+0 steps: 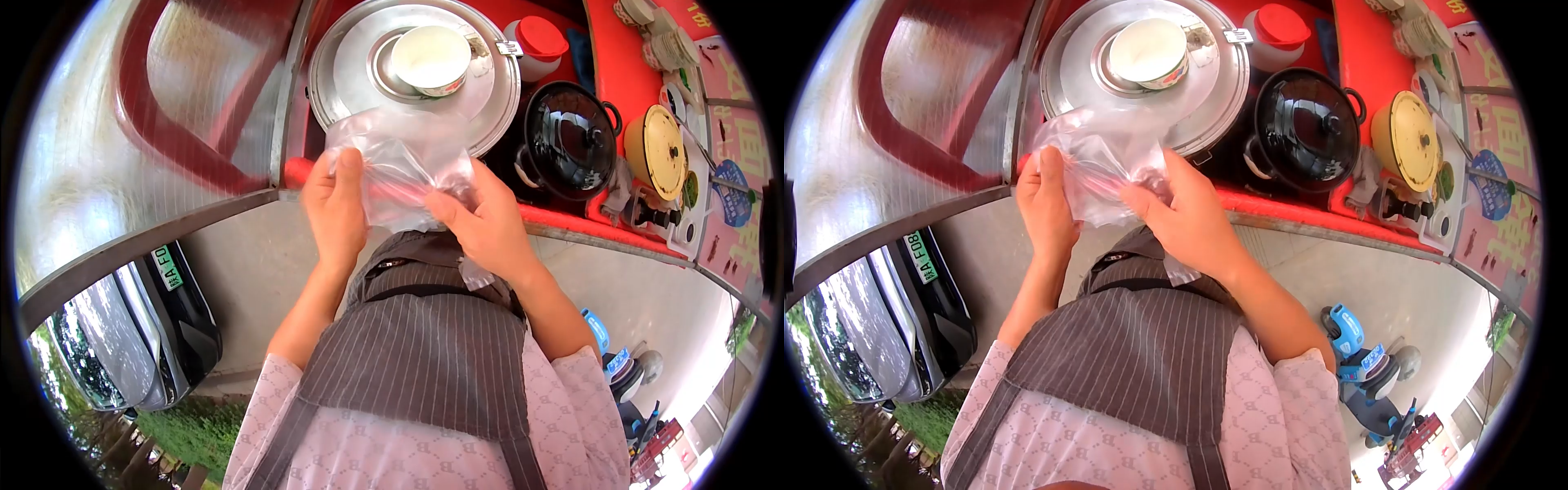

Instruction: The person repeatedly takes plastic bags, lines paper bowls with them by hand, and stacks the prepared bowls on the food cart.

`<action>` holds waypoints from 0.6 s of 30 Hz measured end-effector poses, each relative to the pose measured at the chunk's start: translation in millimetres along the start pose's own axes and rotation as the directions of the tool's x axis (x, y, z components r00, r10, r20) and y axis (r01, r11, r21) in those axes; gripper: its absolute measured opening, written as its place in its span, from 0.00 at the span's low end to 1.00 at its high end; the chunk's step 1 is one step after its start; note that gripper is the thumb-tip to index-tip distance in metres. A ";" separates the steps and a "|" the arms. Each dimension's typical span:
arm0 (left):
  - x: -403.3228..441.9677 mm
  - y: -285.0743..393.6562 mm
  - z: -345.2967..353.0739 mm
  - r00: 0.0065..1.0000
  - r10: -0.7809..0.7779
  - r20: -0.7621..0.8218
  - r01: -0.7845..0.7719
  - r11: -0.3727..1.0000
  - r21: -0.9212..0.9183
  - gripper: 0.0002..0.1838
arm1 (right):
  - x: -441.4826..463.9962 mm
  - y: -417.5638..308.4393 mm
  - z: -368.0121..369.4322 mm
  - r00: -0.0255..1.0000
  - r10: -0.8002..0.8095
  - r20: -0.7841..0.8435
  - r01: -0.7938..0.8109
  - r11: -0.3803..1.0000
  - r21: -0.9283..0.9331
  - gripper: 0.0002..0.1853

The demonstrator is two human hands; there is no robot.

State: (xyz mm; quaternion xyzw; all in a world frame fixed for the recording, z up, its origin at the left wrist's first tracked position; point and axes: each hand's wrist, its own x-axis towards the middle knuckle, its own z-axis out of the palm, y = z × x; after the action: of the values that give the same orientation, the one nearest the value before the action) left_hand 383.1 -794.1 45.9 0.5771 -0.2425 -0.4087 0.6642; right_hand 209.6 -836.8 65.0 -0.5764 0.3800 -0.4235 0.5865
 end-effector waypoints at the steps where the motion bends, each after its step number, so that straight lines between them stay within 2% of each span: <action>1: -1.1 4.7 -0.3 0.992 -0.107 0.073 0.097 0.987 0.124 0.12 | 1.7 -7.7 -6.0 0.994 0.105 0.038 -0.102 0.992 -0.073 0.14; 2: -2.4 9.1 0.3 0.967 -0.219 0.131 0.182 0.950 0.252 0.15 | 3.4 -12.4 -9.7 0.975 0.212 0.069 -0.200 0.968 -0.150 0.12; 3: -4.9 13.8 3.3 0.967 -0.221 0.130 0.184 0.950 0.251 0.15 | 4.8 -12.2 -10.7 0.974 0.214 0.069 -0.202 0.968 -0.151 0.12; 4: -8.0 18.3 8.0 0.952 -0.127 0.280 -0.033 0.864 0.503 0.17 | 7.2 -11.8 -11.5 0.991 0.099 0.091 -0.066 0.948 -0.312 0.13; 5: -9.1 20.2 10.7 0.895 -0.077 0.439 -0.271 0.687 0.674 0.20 | 9.6 -11.9 -12.1 0.991 -0.014 0.133 0.074 0.885 -0.460 0.16; 6: -6.0 19.7 9.7 0.897 -0.076 0.436 -0.269 0.688 0.674 0.20 | 9.4 -17.1 -11.6 0.990 -0.014 0.137 0.076 0.884 -0.461 0.16; 8: 6.0 16.6 1.7 0.948 -0.043 0.317 -0.247 0.531 0.810 0.17 | 5.5 -31.6 -8.8 0.923 -0.121 0.366 0.343 0.689 -0.638 0.22; 9: 12.7 17.2 -1.5 0.911 0.159 0.379 -0.409 0.455 0.791 0.24 | 3.4 -22.9 -8.0 0.891 -0.200 0.408 0.432 0.654 -0.621 0.23; 10: 14.6 22.1 -3.3 0.912 0.163 0.376 -0.408 0.458 0.790 0.24 | 3.3 -20.9 -10.5 0.889 -0.201 0.412 0.436 0.651 -0.622 0.23; 12: 14.9 39.7 -1.5 0.843 0.133 0.521 -0.533 0.337 0.776 0.35 | 6.0 -18.8 -23.5 0.929 0.012 0.370 0.349 0.300 -0.888 0.18; 13: 13.0 39.7 -1.3 0.761 0.136 0.634 -0.632 0.374 0.679 0.43 | 15.6 -9.3 -35.7 0.953 -0.066 0.296 0.303 0.254 -0.919 0.14; 14: 13.2 41.0 -0.9 0.762 0.148 0.631 -0.634 0.374 0.677 0.43 | 25.6 -4.9 -46.8 0.968 -0.066 0.241 0.249 0.182 -0.951 0.10; 15: 14.1 43.1 -1.0 0.641 0.165 0.749 -0.719 0.471 0.511 0.41 | 35.0 -10.2 -50.7 0.969 -0.104 0.224 0.239 0.169 -0.956 0.06; 17: 15.5 47.3 1.4 0.505 0.200 0.840 -0.765 0.554 0.328 0.39 | 48.0 -27.0 -51.3 0.967 -0.142 0.211 0.232 0.158 -0.960 0.04; 18: 16.7 50.5 3.7 0.650 0.135 0.748 -0.726 0.401 0.558 0.38 | 52.7 -35.0 -47.8 0.952 -0.118 0.281 0.303 0.259 -0.917 0.07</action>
State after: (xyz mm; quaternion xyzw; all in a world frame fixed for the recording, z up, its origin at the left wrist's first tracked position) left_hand 402.6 -810.0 93.0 0.5660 -0.7490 -0.1993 0.2809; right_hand 181.5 -902.1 99.9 -0.8871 0.4290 -0.1420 0.0941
